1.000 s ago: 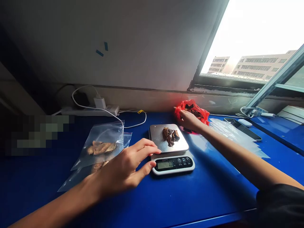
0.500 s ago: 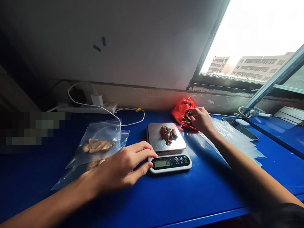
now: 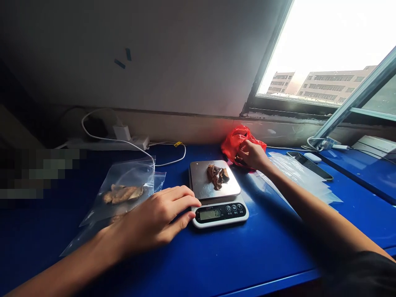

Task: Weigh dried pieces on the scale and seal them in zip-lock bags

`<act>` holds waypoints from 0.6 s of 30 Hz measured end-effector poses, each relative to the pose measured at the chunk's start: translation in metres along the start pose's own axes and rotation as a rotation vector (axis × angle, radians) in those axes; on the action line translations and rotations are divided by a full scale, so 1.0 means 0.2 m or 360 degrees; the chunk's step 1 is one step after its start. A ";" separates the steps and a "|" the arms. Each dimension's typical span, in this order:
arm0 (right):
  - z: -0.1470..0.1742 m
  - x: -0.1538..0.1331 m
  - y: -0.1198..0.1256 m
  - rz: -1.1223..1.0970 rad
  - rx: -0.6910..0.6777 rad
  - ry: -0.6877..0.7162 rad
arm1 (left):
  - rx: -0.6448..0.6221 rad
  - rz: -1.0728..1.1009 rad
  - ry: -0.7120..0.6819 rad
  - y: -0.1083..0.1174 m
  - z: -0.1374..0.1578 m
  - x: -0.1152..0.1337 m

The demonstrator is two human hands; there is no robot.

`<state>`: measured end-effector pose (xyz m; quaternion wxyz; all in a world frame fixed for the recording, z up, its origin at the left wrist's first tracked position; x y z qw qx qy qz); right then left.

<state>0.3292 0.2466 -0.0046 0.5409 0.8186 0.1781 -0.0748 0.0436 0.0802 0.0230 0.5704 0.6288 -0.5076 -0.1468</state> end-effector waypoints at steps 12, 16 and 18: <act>0.20 0.06 0.11 -0.0587 0.0074 0.0020 | -0.0007 -0.0069 -0.0046 -0.02 0.01 0.01; 0.20 0.06 0.14 -0.0369 0.0082 -0.0015 | -0.0033 -0.0096 -0.0078 -0.02 0.02 0.01; 0.22 0.06 0.20 -0.0194 0.0033 -0.0020 | -0.0039 -0.0112 -0.0084 -0.03 0.02 0.01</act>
Point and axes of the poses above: each hand's wrist, its own z-axis away from the middle knuckle, its own y-axis out of the back of the hand, x = y × z, the point moved 7 cm from there along -z, towards the middle knuckle, and after that the axes turned 1 degree about y, right-handed, at the moved point
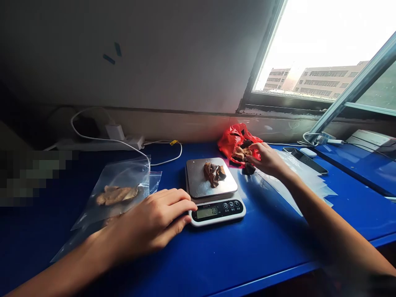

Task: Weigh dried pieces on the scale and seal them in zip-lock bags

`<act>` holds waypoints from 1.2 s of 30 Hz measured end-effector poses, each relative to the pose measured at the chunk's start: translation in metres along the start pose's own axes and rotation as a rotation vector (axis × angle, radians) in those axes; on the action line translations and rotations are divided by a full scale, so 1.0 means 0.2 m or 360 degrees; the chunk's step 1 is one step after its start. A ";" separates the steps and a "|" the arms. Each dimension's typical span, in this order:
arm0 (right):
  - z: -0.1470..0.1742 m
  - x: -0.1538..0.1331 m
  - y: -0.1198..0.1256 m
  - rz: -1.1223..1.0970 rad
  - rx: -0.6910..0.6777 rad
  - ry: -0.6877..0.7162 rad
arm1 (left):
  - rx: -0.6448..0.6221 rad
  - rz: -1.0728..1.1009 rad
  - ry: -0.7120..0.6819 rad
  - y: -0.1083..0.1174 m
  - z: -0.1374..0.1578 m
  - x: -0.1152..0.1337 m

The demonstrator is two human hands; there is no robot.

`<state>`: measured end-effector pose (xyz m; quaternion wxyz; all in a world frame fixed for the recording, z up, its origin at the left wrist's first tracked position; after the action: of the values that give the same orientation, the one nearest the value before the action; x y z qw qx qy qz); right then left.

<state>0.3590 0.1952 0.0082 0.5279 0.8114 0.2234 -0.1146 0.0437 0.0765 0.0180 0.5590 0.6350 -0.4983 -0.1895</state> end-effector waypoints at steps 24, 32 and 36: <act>0.42 -0.87 0.01 -0.0330 0.0019 0.0873 | 0.0302 0.0449 0.0558 0.05 0.01 -0.03; 0.58 -0.97 -0.06 -0.0558 0.0119 0.1155 | 0.0186 0.0832 0.0618 -0.01 0.00 0.04; 0.59 -0.98 -0.08 -0.0491 0.0091 0.1197 | 0.0295 0.0616 0.0563 0.02 -0.01 0.08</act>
<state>0.1852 0.0467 0.0284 0.3634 0.7680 0.5166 0.1060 0.0500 0.0652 0.0279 0.6028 0.5996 -0.5201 0.0812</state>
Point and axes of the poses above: each hand's wrist, its own z-axis away from the middle knuckle, its own y-axis out of the back of the hand, x = y × z, the point moved 7 cm from there along -z, towards the middle knuckle, and after that the axes turned 1 degree about y, right-handed, at the moved point
